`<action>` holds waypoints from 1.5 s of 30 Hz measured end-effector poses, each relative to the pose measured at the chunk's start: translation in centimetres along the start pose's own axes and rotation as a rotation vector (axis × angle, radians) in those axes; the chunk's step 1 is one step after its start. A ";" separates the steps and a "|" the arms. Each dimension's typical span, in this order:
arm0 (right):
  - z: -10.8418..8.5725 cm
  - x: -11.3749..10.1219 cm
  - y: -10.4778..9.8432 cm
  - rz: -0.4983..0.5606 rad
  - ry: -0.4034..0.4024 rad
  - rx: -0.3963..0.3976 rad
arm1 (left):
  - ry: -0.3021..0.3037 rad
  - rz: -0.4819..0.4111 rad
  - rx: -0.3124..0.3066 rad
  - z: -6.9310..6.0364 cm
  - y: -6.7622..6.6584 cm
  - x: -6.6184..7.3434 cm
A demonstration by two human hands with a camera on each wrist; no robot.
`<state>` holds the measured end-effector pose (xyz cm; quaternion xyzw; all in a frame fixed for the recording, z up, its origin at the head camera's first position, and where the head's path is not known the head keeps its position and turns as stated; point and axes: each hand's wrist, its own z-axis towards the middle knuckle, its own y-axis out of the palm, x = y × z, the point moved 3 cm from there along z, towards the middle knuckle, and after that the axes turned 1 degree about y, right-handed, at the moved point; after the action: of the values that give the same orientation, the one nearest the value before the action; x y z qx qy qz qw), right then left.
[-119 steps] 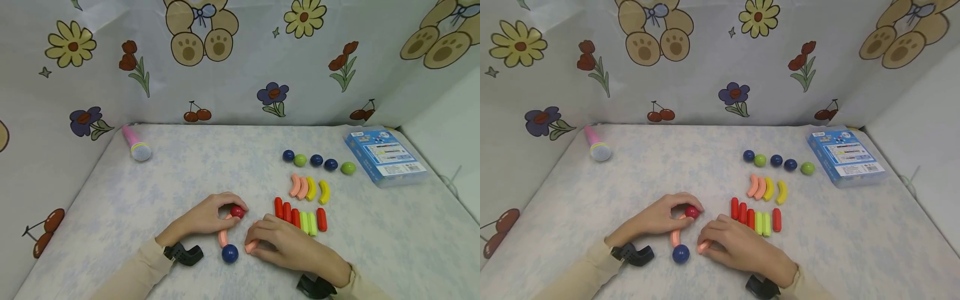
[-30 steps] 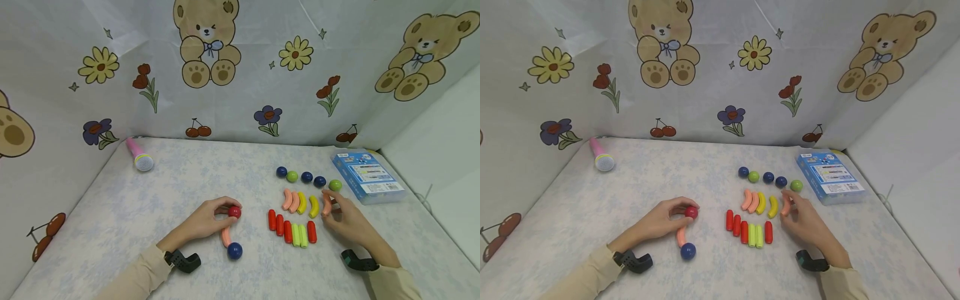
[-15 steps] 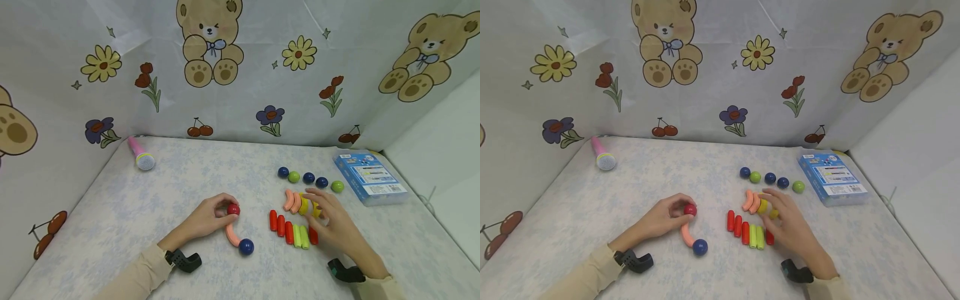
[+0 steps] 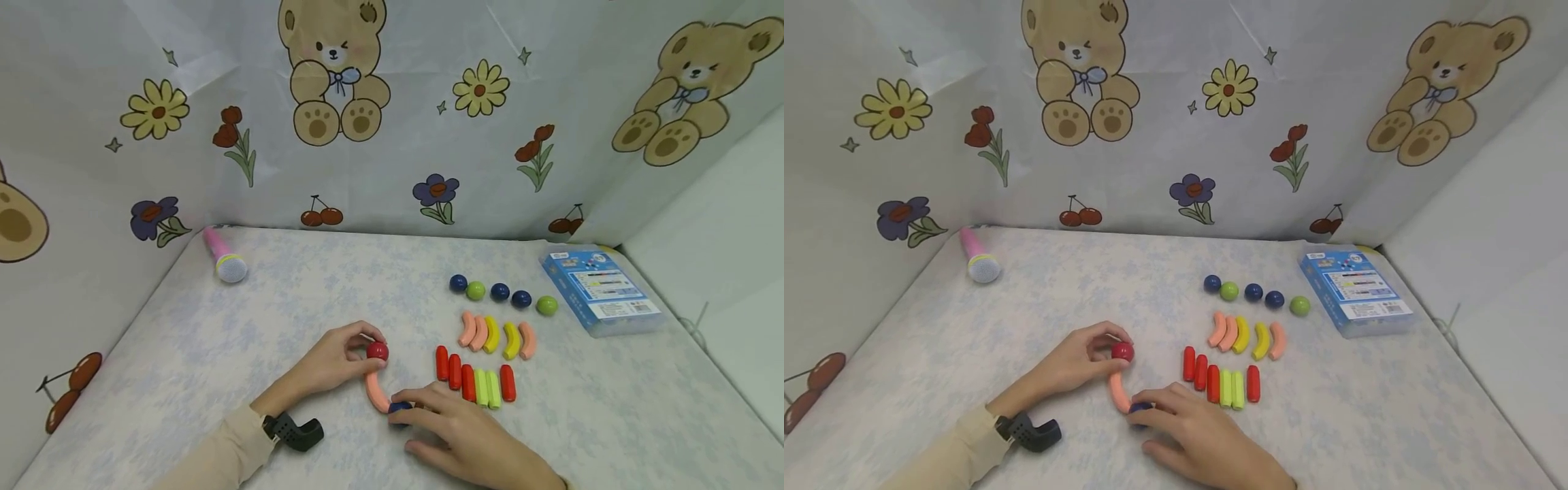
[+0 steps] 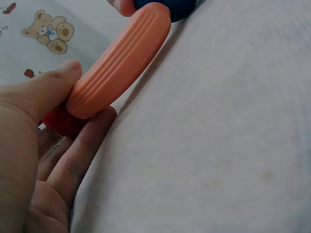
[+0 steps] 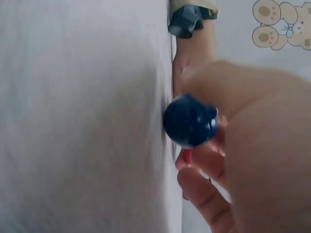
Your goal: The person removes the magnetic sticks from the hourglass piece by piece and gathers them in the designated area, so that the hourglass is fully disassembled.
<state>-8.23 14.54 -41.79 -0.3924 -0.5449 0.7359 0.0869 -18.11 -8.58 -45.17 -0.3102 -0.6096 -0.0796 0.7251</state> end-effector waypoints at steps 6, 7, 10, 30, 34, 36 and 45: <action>0.7 0.0 0.7 0.066 0.013 -0.073 | -0.016 -0.042 0.009 -0.5 -0.7 -0.4; 0.7 0.0 0.8 0.073 0.003 -0.076 | -0.020 -0.046 0.010 -0.6 -0.8 -0.4; 0.9 -0.2 0.9 0.077 -0.028 -0.070 | -0.030 -0.046 0.010 -0.8 -1.0 -0.5; 3.2 5.2 -8.4 -0.029 0.039 0.381 | 0.004 -0.092 -0.025 0.6 0.0 -0.3; 6.5 8.5 -11.1 -0.058 0.123 0.333 | 0.003 -0.107 -0.019 0.9 -0.1 -0.1; 7.9 10.2 -11.8 -0.071 0.182 0.293 | 0.003 -0.112 -0.019 1.0 0.0 0.0; 10.5 14.9 -10.3 -0.199 0.376 0.090 | 0.006 -0.118 -0.011 0.7 -0.2 -0.3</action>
<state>-28.42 19.16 -38.95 -0.4630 -0.5218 0.6609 0.2765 -18.82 -8.43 -45.37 -0.2777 -0.6244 -0.1265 0.7191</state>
